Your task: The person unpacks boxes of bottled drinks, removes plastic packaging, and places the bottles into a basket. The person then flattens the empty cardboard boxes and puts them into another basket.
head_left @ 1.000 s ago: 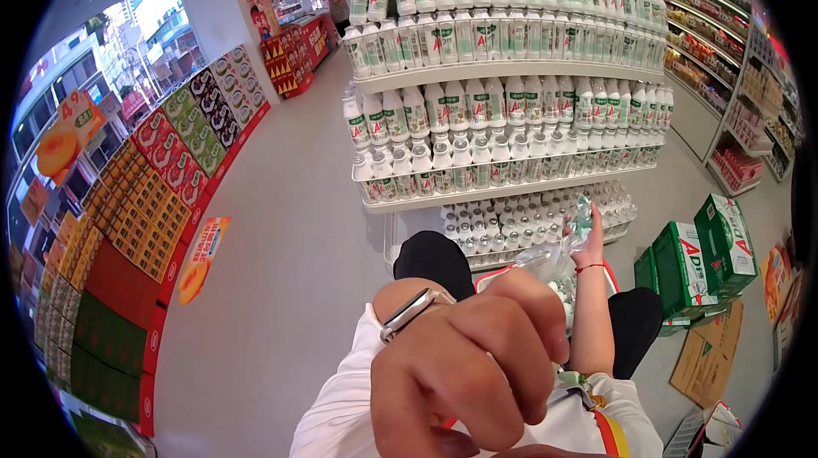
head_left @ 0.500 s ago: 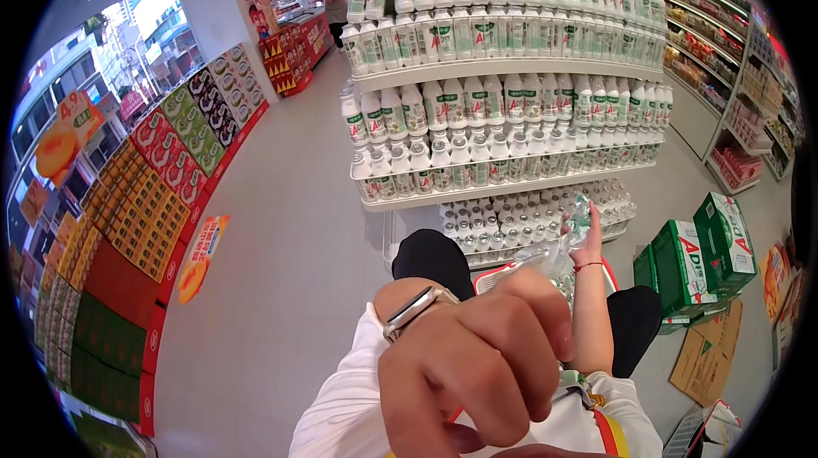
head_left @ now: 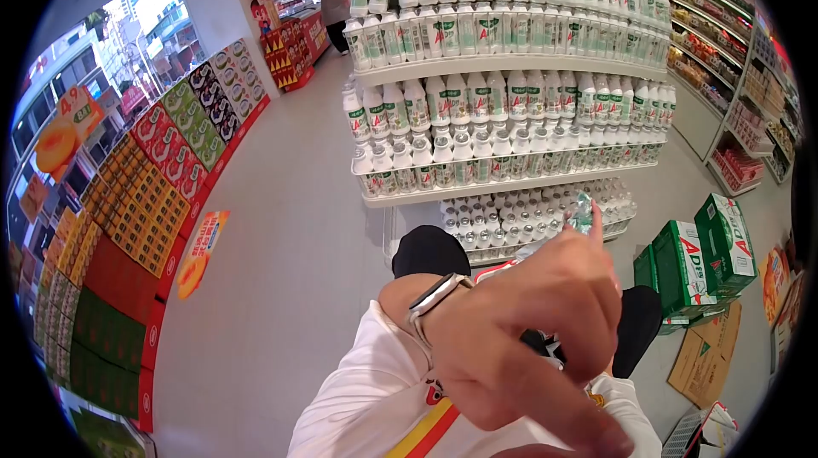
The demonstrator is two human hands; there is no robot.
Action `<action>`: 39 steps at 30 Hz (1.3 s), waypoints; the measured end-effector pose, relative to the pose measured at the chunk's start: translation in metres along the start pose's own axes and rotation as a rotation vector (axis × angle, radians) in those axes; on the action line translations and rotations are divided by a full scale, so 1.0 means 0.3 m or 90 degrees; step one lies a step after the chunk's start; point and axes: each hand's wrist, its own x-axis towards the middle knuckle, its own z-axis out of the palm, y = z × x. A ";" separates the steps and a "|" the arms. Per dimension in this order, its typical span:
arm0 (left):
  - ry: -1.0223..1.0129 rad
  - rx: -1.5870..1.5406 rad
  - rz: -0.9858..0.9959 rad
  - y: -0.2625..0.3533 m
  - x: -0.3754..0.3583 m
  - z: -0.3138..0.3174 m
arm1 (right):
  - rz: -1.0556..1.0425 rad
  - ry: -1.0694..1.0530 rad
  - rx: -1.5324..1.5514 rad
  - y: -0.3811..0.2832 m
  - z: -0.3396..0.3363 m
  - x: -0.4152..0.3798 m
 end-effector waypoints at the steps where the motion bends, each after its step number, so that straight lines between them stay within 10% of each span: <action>1: -0.013 0.049 -0.032 -0.032 -0.004 -0.010 | -0.004 0.021 -0.019 0.000 0.007 -0.009; 4: -0.030 0.134 -0.167 -0.184 -0.028 -0.058 | -0.069 0.097 -0.043 -0.021 0.262 -0.144; 12: 0.253 -0.030 -0.861 -1.023 -0.799 -0.143 | -0.283 0.201 -0.847 -0.377 0.026 -0.078; 17: -0.272 0.104 -1.339 -1.152 -1.550 -0.027 | -0.280 0.058 -1.292 -0.413 -0.177 -0.122; 19: -0.351 0.572 -1.240 -1.124 -1.561 0.068 | -0.203 -0.003 -1.387 -0.423 -0.216 -0.150; 21: -0.475 0.515 -1.067 -1.123 -1.543 0.158 | 0.141 -0.079 -1.268 -0.448 -0.219 -0.173; 26: -0.876 0.368 -0.812 -1.086 -1.724 0.368 | 0.223 -0.095 -1.180 -0.505 -0.188 -0.183; 30: -0.725 0.321 -0.885 -1.033 -1.861 0.415 | 0.196 -0.093 -1.164 -0.508 -0.170 -0.197; 32: -0.895 0.172 -1.026 -1.031 -1.884 0.426 | 0.197 -0.135 -1.166 -0.509 -0.171 -0.203; 38: -0.720 0.317 -1.081 -0.854 -1.731 0.400 | 0.151 -0.205 -1.191 -0.468 -0.165 -0.231; 39: -0.539 0.492 -1.104 -0.819 -1.725 0.410 | 0.074 -0.258 -1.215 -0.454 -0.175 -0.237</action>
